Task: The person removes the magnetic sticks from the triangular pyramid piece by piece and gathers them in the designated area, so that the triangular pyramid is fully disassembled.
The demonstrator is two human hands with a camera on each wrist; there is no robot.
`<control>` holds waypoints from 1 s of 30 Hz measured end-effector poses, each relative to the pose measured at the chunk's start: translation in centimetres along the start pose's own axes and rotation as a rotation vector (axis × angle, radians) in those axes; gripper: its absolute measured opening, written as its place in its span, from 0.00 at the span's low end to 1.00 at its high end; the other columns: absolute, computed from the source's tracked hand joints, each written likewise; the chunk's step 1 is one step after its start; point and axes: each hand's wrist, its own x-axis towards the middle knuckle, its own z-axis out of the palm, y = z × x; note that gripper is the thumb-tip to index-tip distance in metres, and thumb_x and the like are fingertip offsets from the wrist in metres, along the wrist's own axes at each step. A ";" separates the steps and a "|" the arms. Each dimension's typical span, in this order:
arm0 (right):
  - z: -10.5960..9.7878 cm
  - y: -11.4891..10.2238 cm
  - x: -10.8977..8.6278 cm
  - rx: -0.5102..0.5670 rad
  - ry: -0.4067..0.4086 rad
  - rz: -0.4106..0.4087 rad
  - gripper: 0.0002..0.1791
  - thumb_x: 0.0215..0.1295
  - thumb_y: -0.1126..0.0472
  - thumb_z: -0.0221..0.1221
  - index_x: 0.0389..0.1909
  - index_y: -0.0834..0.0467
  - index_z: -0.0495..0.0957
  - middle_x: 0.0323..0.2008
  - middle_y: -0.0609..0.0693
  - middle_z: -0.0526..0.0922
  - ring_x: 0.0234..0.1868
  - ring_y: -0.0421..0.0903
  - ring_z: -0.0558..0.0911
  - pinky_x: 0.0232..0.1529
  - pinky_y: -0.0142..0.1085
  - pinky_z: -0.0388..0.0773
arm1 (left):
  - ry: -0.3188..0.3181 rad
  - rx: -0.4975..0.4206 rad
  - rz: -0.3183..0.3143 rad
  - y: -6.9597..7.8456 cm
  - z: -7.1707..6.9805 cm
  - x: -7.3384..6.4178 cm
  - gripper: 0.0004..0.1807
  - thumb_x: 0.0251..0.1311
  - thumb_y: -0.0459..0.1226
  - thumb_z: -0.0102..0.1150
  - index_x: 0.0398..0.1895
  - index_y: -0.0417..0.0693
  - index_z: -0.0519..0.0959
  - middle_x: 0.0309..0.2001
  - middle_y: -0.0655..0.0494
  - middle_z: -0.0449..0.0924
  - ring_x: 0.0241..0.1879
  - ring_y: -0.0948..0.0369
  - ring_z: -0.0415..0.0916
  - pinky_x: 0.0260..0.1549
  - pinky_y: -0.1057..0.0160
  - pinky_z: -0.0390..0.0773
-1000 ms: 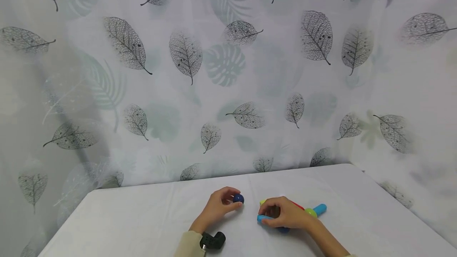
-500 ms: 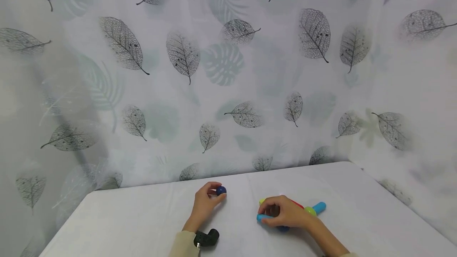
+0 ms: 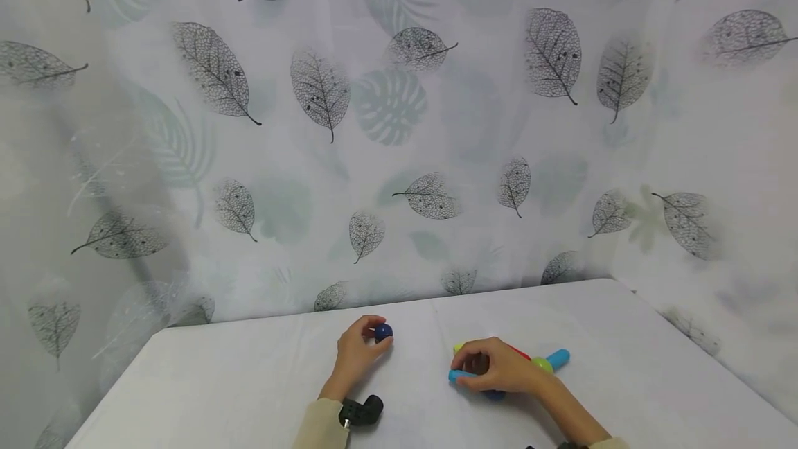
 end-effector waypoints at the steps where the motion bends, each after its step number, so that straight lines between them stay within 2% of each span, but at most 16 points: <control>1: 0.0 0.0 0.0 0.000 0.001 0.003 0.06 0.62 0.60 0.65 0.39 0.52 0.83 0.29 0.46 0.82 0.29 0.37 0.77 0.28 0.29 0.76 | 0.000 0.004 -0.002 0.0 0.1 0.0 0.19 0.49 0.36 0.73 0.46 0.44 0.81 0.41 0.51 0.83 0.41 0.55 0.78 0.44 0.54 0.67; 7: 0.0 -0.3 -0.1 0.009 0.008 0.023 0.06 0.62 0.60 0.65 0.39 0.52 0.83 0.29 0.48 0.82 0.29 0.38 0.77 0.29 0.29 0.76 | -0.006 0.024 0.005 -0.1 0.2 0.1 0.21 0.48 0.38 0.73 0.47 0.45 0.80 0.44 0.52 0.83 0.43 0.55 0.79 0.48 0.49 0.65; 13: 0.0 -0.5 0.0 0.020 0.007 0.002 0.06 0.62 0.61 0.65 0.40 0.54 0.83 0.30 0.50 0.83 0.29 0.40 0.77 0.30 0.30 0.76 | -0.010 0.017 -0.010 0.1 0.2 0.0 0.22 0.48 0.38 0.72 0.48 0.44 0.79 0.45 0.48 0.82 0.44 0.53 0.78 0.49 0.45 0.60; 20: 0.0 -0.5 0.0 0.019 0.003 -0.005 0.06 0.62 0.61 0.65 0.40 0.54 0.83 0.31 0.51 0.83 0.29 0.44 0.78 0.31 0.31 0.77 | -0.023 0.074 -0.024 0.3 0.4 0.0 0.23 0.50 0.41 0.72 0.49 0.47 0.78 0.46 0.49 0.81 0.45 0.54 0.76 0.50 0.43 0.61; 26: -0.1 -0.3 0.0 0.023 -0.019 -0.008 0.07 0.62 0.61 0.65 0.40 0.55 0.83 0.32 0.54 0.84 0.30 0.38 0.78 0.31 0.31 0.77 | -0.047 0.103 -0.003 1.0 0.3 -0.1 0.23 0.52 0.44 0.70 0.51 0.48 0.78 0.47 0.49 0.80 0.45 0.53 0.76 0.49 0.42 0.62; 30: 0.0 -0.2 0.1 0.024 -0.020 -0.025 0.07 0.62 0.62 0.65 0.40 0.56 0.83 0.33 0.54 0.84 0.30 0.40 0.79 0.32 0.31 0.78 | -0.044 0.134 0.022 1.4 0.4 -0.1 0.22 0.53 0.44 0.68 0.51 0.47 0.78 0.47 0.49 0.79 0.49 0.50 0.74 0.50 0.40 0.64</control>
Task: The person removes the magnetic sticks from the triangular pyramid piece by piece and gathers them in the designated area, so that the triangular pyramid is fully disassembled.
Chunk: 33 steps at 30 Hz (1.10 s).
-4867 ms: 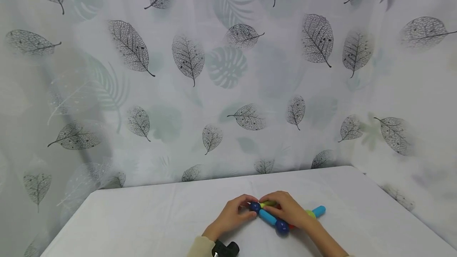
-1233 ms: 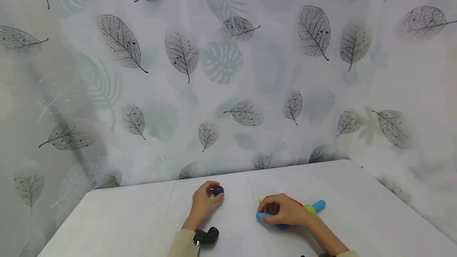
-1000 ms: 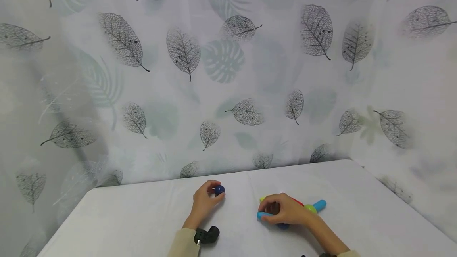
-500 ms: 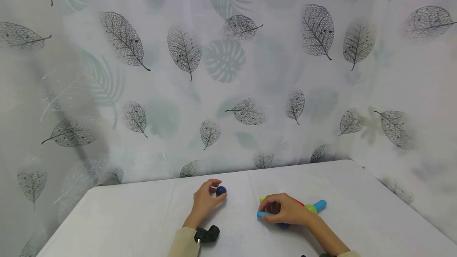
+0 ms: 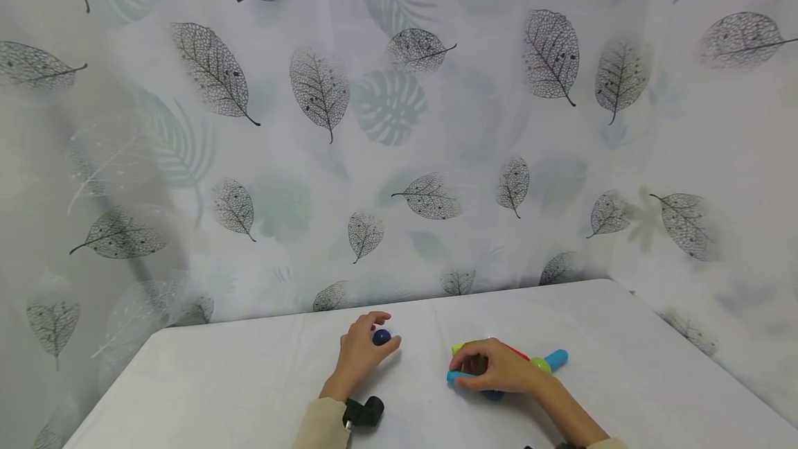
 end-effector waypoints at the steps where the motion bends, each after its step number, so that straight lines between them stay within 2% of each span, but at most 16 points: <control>1: 0.0 0.0 0.0 -0.003 0.001 -0.005 0.07 0.62 0.62 0.65 0.40 0.56 0.83 0.33 0.53 0.84 0.30 0.42 0.79 0.32 0.31 0.78 | 0.009 0.016 0.007 0.1 0.0 0.0 0.22 0.52 0.44 0.68 0.51 0.48 0.79 0.48 0.49 0.79 0.51 0.49 0.73 0.50 0.41 0.64; 6: -0.1 -0.1 0.0 0.001 0.002 -0.019 0.07 0.62 0.62 0.65 0.40 0.56 0.83 0.34 0.53 0.85 0.30 0.48 0.79 0.32 0.32 0.78 | 0.074 0.077 0.074 0.8 0.3 0.2 0.19 0.53 0.42 0.67 0.49 0.50 0.79 0.48 0.51 0.79 0.56 0.47 0.69 0.53 0.42 0.65; 9: -0.1 -0.1 0.1 0.007 0.000 -0.019 0.07 0.62 0.62 0.65 0.41 0.56 0.83 0.34 0.54 0.85 0.30 0.48 0.79 0.32 0.32 0.78 | 0.093 0.097 0.129 1.4 0.4 0.2 0.17 0.53 0.41 0.67 0.48 0.50 0.80 0.47 0.52 0.80 0.55 0.47 0.70 0.52 0.43 0.67; 16: -0.2 -0.2 0.1 0.030 -0.025 -0.014 0.07 0.63 0.61 0.65 0.41 0.57 0.83 0.34 0.54 0.84 0.31 0.37 0.78 0.32 0.32 0.79 | 0.067 0.111 0.226 2.4 0.7 0.1 0.15 0.54 0.37 0.65 0.46 0.50 0.81 0.44 0.54 0.80 0.52 0.50 0.72 0.51 0.46 0.69; 20: -0.5 -0.2 0.1 0.049 -0.012 -0.035 0.08 0.64 0.64 0.63 0.42 0.61 0.82 0.36 0.56 0.85 0.32 0.37 0.79 0.32 0.32 0.79 | 0.054 0.137 0.337 3.0 0.9 -0.1 0.13 0.54 0.36 0.65 0.43 0.49 0.81 0.42 0.55 0.81 0.50 0.51 0.74 0.48 0.47 0.71; 23: -1.0 -0.3 0.0 0.040 0.023 -0.038 0.08 0.64 0.65 0.63 0.43 0.63 0.82 0.37 0.56 0.85 0.30 0.38 0.77 0.30 0.31 0.77 | 0.019 0.173 0.420 3.7 1.1 -0.3 0.12 0.54 0.36 0.65 0.43 0.50 0.81 0.43 0.56 0.81 0.50 0.52 0.74 0.47 0.47 0.72; 25: -1.4 -0.3 -0.1 0.000 0.068 -0.041 0.07 0.64 0.66 0.63 0.42 0.62 0.82 0.36 0.54 0.85 0.28 0.41 0.75 0.28 0.30 0.75 | -0.026 0.194 0.447 4.2 1.2 -0.4 0.12 0.55 0.36 0.64 0.43 0.51 0.81 0.44 0.57 0.81 0.51 0.53 0.74 0.48 0.48 0.72; 29: -1.9 -0.7 -0.4 -0.124 0.223 -0.031 0.05 0.60 0.67 0.65 0.38 0.58 0.83 0.35 0.52 0.83 0.30 0.48 0.70 0.27 0.33 0.71 | -0.129 0.208 0.452 5.1 1.3 -0.8 0.11 0.57 0.37 0.63 0.44 0.51 0.81 0.45 0.59 0.81 0.52 0.54 0.73 0.50 0.50 0.72; 33: -2.4 -0.4 -0.9 -0.221 0.305 0.063 0.06 0.59 0.63 0.67 0.37 0.57 0.83 0.36 0.49 0.81 0.35 0.49 0.69 0.30 0.33 0.70 | -0.182 0.218 0.456 5.1 1.6 -1.0 0.11 0.57 0.38 0.63 0.44 0.52 0.81 0.43 0.62 0.81 0.49 0.57 0.75 0.49 0.53 0.72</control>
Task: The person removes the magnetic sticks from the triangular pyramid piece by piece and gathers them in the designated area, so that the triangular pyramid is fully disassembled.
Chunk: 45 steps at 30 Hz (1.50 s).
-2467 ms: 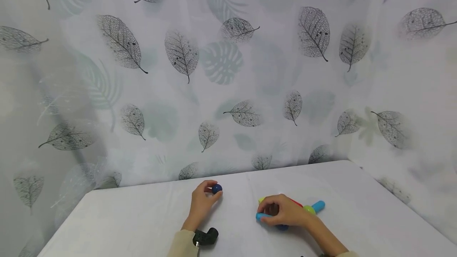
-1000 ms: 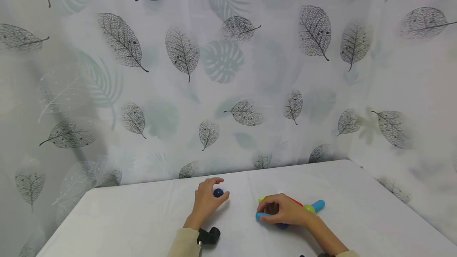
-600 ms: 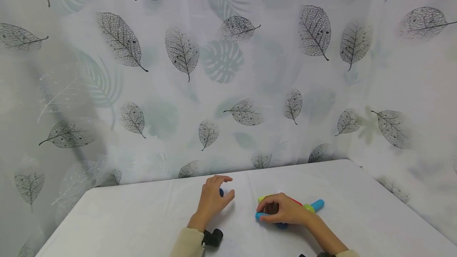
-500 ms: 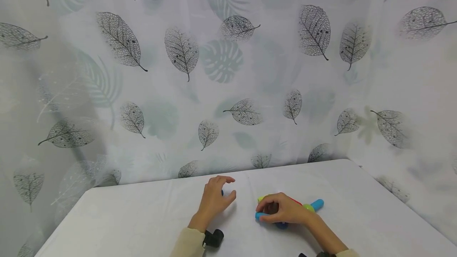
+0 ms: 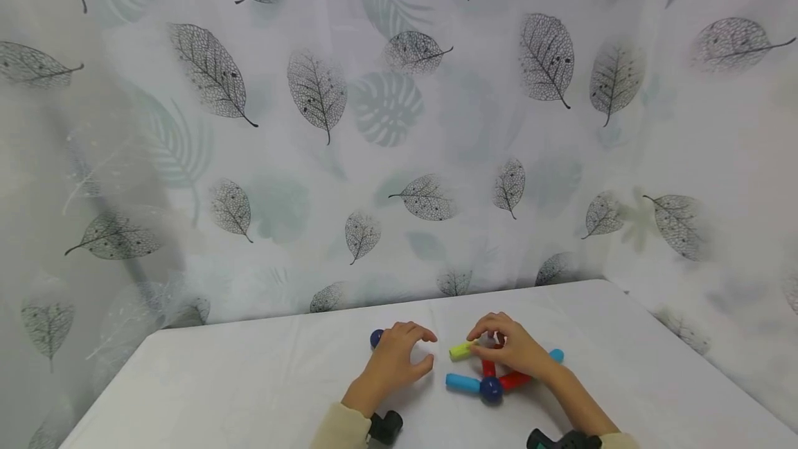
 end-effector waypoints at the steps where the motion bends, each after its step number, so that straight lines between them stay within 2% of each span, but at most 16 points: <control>1: -0.2 0.2 -0.1 -0.034 0.000 0.032 0.07 0.59 0.62 0.67 0.38 0.57 0.83 0.37 0.49 0.81 0.36 0.49 0.69 0.32 0.34 0.71 | -0.006 -0.004 0.004 0.0 0.1 0.0 0.11 0.57 0.38 0.63 0.44 0.52 0.81 0.43 0.62 0.81 0.48 0.57 0.75 0.49 0.54 0.73; 2: -0.3 0.7 -0.2 -0.069 -0.003 0.065 0.07 0.59 0.60 0.67 0.38 0.55 0.83 0.38 0.46 0.81 0.37 0.47 0.69 0.34 0.33 0.71 | -0.013 -0.008 0.005 0.0 0.2 0.0 0.11 0.57 0.38 0.63 0.44 0.52 0.81 0.43 0.62 0.81 0.47 0.58 0.75 0.49 0.55 0.73; 6: -0.6 0.6 -0.3 -0.192 -0.015 0.198 0.08 0.59 0.59 0.66 0.39 0.56 0.83 0.40 0.46 0.79 0.38 0.44 0.70 0.37 0.33 0.70 | -0.056 -0.027 -0.009 0.1 0.1 0.0 0.11 0.58 0.38 0.63 0.45 0.52 0.81 0.42 0.62 0.81 0.45 0.60 0.76 0.48 0.59 0.74; 10: -0.6 0.2 -0.2 -0.187 -0.054 0.282 0.08 0.60 0.62 0.64 0.40 0.58 0.82 0.40 0.49 0.78 0.33 0.41 0.70 0.33 0.30 0.69 | -0.132 -0.117 -0.054 0.2 0.1 0.0 0.11 0.61 0.38 0.62 0.47 0.52 0.80 0.43 0.61 0.81 0.45 0.61 0.76 0.48 0.63 0.75; 15: -0.6 -0.4 0.0 -0.113 -0.132 0.276 0.10 0.63 0.61 0.62 0.43 0.60 0.81 0.40 0.51 0.78 0.30 0.39 0.69 0.30 0.28 0.69 | -0.213 -0.292 -0.081 -0.1 0.3 0.0 0.12 0.61 0.36 0.62 0.48 0.47 0.79 0.44 0.57 0.80 0.43 0.63 0.77 0.46 0.66 0.77; 18: -0.4 -0.8 0.2 -0.055 -0.176 0.281 0.11 0.63 0.61 0.62 0.44 0.61 0.81 0.41 0.52 0.78 0.30 0.40 0.70 0.28 0.28 0.69 | -0.228 -0.336 -0.070 -0.3 0.4 -0.1 0.13 0.61 0.37 0.62 0.48 0.46 0.79 0.44 0.56 0.80 0.43 0.64 0.77 0.46 0.66 0.77; 24: 0.4 -1.6 0.6 0.022 -0.204 0.324 0.11 0.62 0.60 0.63 0.43 0.61 0.81 0.42 0.53 0.78 0.29 0.42 0.70 0.26 0.29 0.68 | -0.249 -0.371 -0.075 -0.4 0.6 -0.1 0.15 0.61 0.42 0.64 0.49 0.48 0.79 0.46 0.57 0.80 0.44 0.65 0.76 0.46 0.66 0.77; 31: 1.2 -2.2 0.7 0.074 -0.238 0.310 0.11 0.62 0.61 0.63 0.44 0.59 0.81 0.38 0.50 0.78 0.26 0.41 0.70 0.23 0.28 0.67 | -0.248 -0.334 -0.046 -0.5 1.3 0.0 0.17 0.57 0.48 0.68 0.47 0.51 0.80 0.41 0.64 0.80 0.42 0.68 0.75 0.47 0.67 0.74; 38: 1.7 -2.5 0.8 0.098 -0.285 0.278 0.11 0.64 0.59 0.62 0.45 0.57 0.82 0.32 0.47 0.76 0.27 0.40 0.72 0.27 0.28 0.69 | -0.255 -0.327 -0.062 -0.5 1.5 0.0 0.14 0.55 0.45 0.70 0.43 0.53 0.83 0.34 0.70 0.82 0.39 0.71 0.74 0.47 0.67 0.72; 45: 1.9 -2.3 0.9 0.098 -0.294 0.306 0.11 0.65 0.58 0.62 0.46 0.55 0.82 0.34 0.48 0.77 0.30 0.42 0.73 0.28 0.30 0.71 | -0.244 -0.429 -0.080 -0.4 1.3 -0.2 0.11 0.56 0.39 0.70 0.42 0.49 0.84 0.34 0.65 0.84 0.39 0.72 0.76 0.50 0.65 0.73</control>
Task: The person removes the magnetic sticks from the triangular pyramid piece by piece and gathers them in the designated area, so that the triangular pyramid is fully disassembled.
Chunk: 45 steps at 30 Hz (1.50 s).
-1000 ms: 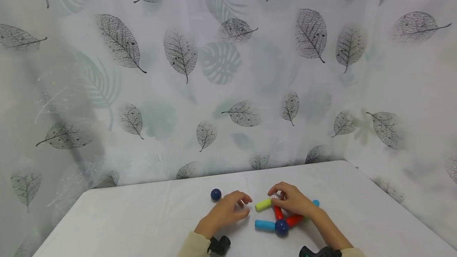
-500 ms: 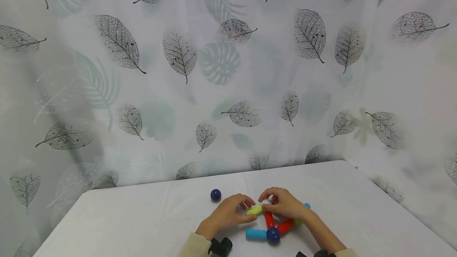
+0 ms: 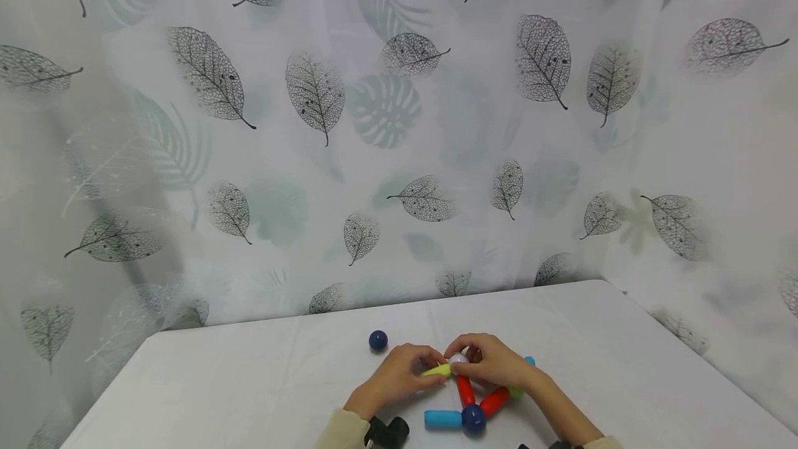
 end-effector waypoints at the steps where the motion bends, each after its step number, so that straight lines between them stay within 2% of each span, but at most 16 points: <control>1: 0.0 0.0 0.1 0.002 -0.001 -0.001 0.11 0.65 0.58 0.62 0.46 0.55 0.82 0.35 0.48 0.77 0.30 0.42 0.73 0.29 0.30 0.71 | 0.000 -0.015 0.003 -0.1 -0.1 0.0 0.11 0.56 0.38 0.69 0.42 0.49 0.84 0.35 0.64 0.85 0.39 0.72 0.76 0.50 0.65 0.73; 7: -0.2 -0.1 0.4 -0.001 -0.004 -0.022 0.11 0.65 0.57 0.62 0.46 0.55 0.82 0.38 0.47 0.78 0.34 0.43 0.73 0.33 0.31 0.71 | -0.024 -0.062 -0.008 -0.6 -0.8 -0.1 0.12 0.59 0.37 0.67 0.46 0.48 0.85 0.42 0.61 0.86 0.45 0.71 0.77 0.53 0.66 0.73; 13: -0.2 -0.2 0.6 0.013 0.006 -0.028 0.11 0.64 0.57 0.63 0.46 0.55 0.82 0.40 0.48 0.79 0.36 0.44 0.74 0.36 0.31 0.72 | -0.042 -0.085 -0.014 -0.4 -1.6 0.0 0.12 0.59 0.36 0.66 0.47 0.47 0.85 0.44 0.59 0.86 0.48 0.68 0.78 0.54 0.67 0.73; 21: -0.2 0.5 0.5 0.049 0.011 -0.007 0.11 0.64 0.57 0.63 0.45 0.56 0.82 0.42 0.50 0.79 0.39 0.47 0.74 0.37 0.33 0.73 | -0.068 -0.113 -0.023 -1.0 -1.4 0.1 0.12 0.58 0.35 0.67 0.46 0.47 0.84 0.44 0.59 0.85 0.45 0.71 0.75 0.52 0.69 0.72; 29: 0.1 1.3 -0.2 0.083 -0.009 0.025 0.12 0.64 0.57 0.63 0.46 0.57 0.82 0.44 0.51 0.81 0.36 0.46 0.74 0.35 0.31 0.73 | -0.101 -0.130 -0.035 -1.4 -1.5 -1.6 0.12 0.58 0.36 0.68 0.45 0.47 0.85 0.43 0.61 0.85 0.41 0.74 0.73 0.47 0.70 0.73; 38: 0.2 1.0 0.2 0.080 -0.010 0.014 0.12 0.64 0.58 0.64 0.46 0.57 0.82 0.43 0.51 0.81 0.36 0.46 0.74 0.35 0.31 0.72 | -0.037 -0.135 -0.049 -2.1 -3.9 -4.0 0.12 0.56 0.34 0.68 0.44 0.46 0.85 0.43 0.55 0.85 0.40 0.71 0.76 0.42 0.70 0.76; 42: 0.2 0.9 0.1 0.089 -0.020 0.009 0.12 0.63 0.58 0.64 0.46 0.58 0.82 0.42 0.51 0.81 0.36 0.46 0.74 0.35 0.30 0.72 | 0.003 -0.139 -0.048 -2.6 -4.5 -4.9 0.12 0.56 0.33 0.68 0.44 0.45 0.84 0.43 0.54 0.86 0.40 0.70 0.77 0.42 0.70 0.77; 45: 0.2 1.0 -0.1 0.106 -0.032 -0.002 0.12 0.64 0.59 0.64 0.46 0.58 0.82 0.42 0.51 0.80 0.35 0.45 0.74 0.34 0.30 0.72 | 0.008 -0.173 -0.060 -3.0 -4.8 -5.7 0.12 0.56 0.33 0.68 0.44 0.44 0.84 0.43 0.52 0.86 0.38 0.70 0.77 0.40 0.71 0.76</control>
